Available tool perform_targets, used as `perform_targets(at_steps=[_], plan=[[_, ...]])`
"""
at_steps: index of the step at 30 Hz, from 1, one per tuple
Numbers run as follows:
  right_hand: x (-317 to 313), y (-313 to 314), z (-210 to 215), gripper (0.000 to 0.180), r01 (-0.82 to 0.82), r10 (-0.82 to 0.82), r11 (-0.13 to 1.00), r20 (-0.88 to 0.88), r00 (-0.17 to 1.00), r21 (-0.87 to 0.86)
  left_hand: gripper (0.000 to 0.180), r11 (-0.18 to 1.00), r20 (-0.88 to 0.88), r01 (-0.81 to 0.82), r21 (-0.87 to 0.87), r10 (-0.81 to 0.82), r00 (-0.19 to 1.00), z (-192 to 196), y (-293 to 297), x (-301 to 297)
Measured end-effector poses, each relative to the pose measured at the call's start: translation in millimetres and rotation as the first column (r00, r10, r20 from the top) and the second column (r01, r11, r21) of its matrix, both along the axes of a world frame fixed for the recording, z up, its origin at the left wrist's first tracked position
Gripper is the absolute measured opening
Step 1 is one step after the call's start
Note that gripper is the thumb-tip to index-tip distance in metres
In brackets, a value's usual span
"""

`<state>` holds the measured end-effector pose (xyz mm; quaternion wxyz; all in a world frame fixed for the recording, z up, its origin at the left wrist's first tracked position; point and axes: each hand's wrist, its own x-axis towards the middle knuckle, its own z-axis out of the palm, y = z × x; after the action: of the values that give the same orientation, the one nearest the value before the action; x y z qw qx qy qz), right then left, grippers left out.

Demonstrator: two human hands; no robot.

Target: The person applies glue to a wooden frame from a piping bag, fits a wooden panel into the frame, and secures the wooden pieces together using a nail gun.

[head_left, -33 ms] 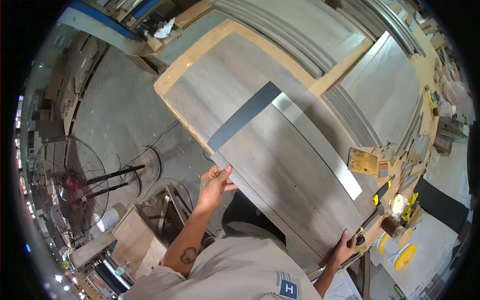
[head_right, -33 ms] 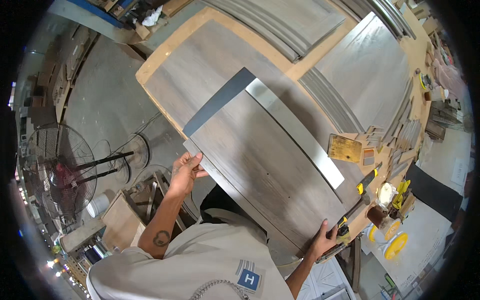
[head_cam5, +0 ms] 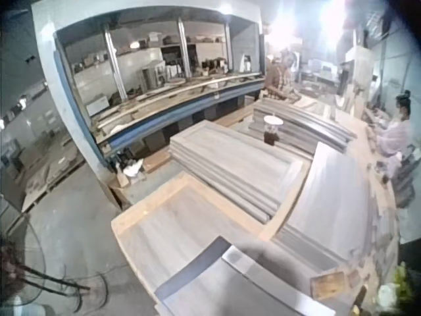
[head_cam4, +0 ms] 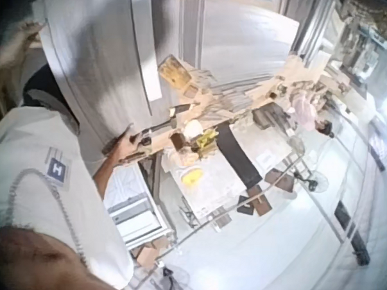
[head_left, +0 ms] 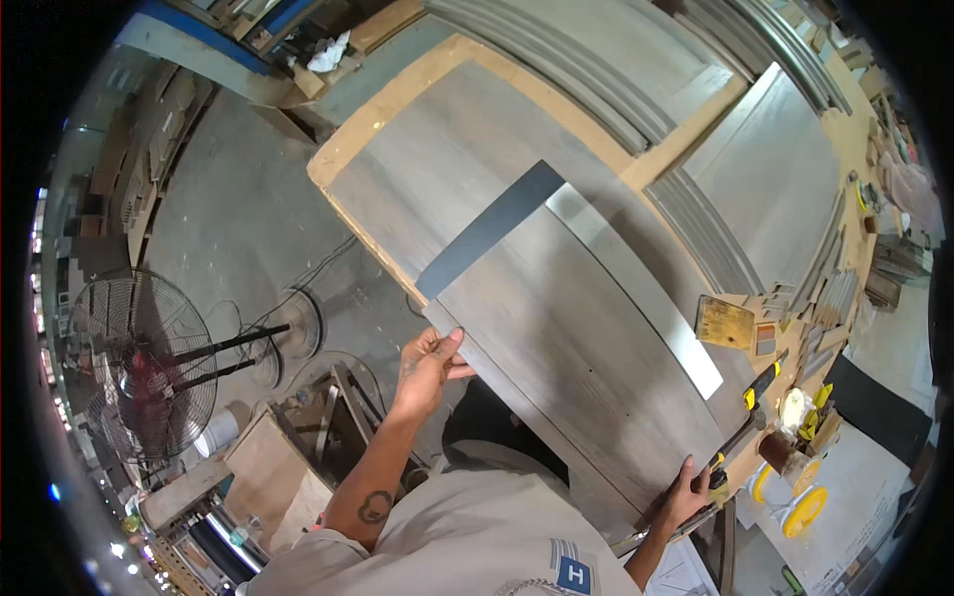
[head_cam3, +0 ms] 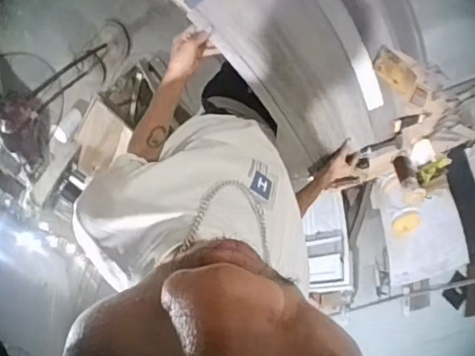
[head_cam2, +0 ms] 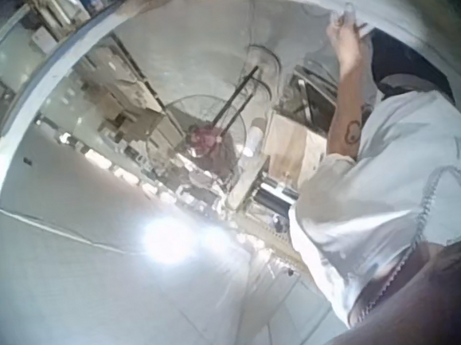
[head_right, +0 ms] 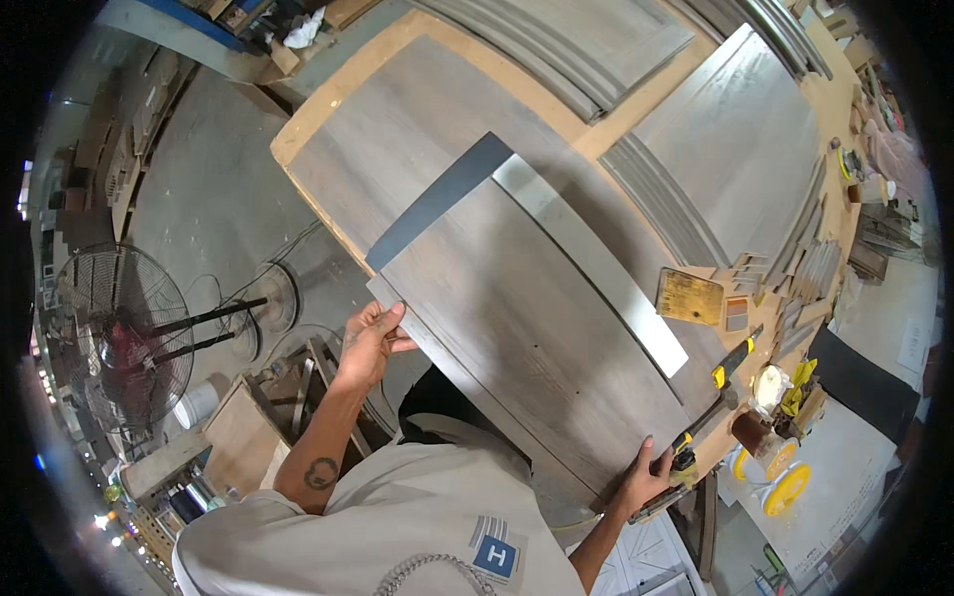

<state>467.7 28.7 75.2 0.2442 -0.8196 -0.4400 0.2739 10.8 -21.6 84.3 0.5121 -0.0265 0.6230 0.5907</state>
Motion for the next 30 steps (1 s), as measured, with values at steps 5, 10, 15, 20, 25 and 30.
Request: perform_targets(at_steps=[5, 10, 15, 20, 25, 30], plan=[[-4, 1, -5, 0.07, -0.014, 0.015, 1.0, -0.097, 0.995, 0.013, 0.022, 0.998, -0.026, 0.05, -0.031, -0.05, 0.998, -17, 1, -10], [-10, 0, -10, 0.067, 0.055, -0.052, 0.997, -0.061, 0.997, 0.045, 0.019, 0.998, -0.005, 0.053, -0.021, -0.053, 0.999, -15, 0, -16], [1, 0, -11, 0.067, 0.081, -0.078, 0.995, -0.064, 0.995, 0.056, 0.016, 0.998, 0.021, 0.044, -0.04, -0.043, 0.999, -15, 6, -10], [-16, 12, 11, 0.066, 0.052, -0.052, 0.998, -0.02, 0.998, -0.033, 0.017, 0.993, -0.057, 0.024, -0.117, -0.031, 0.998, -20, 3, -9], [-16, 22, -5, 0.072, 0.114, -0.107, 0.985, 0.057, 0.993, -0.13, 0.015, 0.995, -0.039, 0.067, -0.073, -0.07, 0.997, -15, -3, -19], [-15, 24, -3, 0.067, 0.076, -0.07, 0.996, 0.137, 0.988, -0.038, 0.016, 0.996, -0.048, 0.065, -0.064, -0.068, 0.997, -13, 7, -11]])
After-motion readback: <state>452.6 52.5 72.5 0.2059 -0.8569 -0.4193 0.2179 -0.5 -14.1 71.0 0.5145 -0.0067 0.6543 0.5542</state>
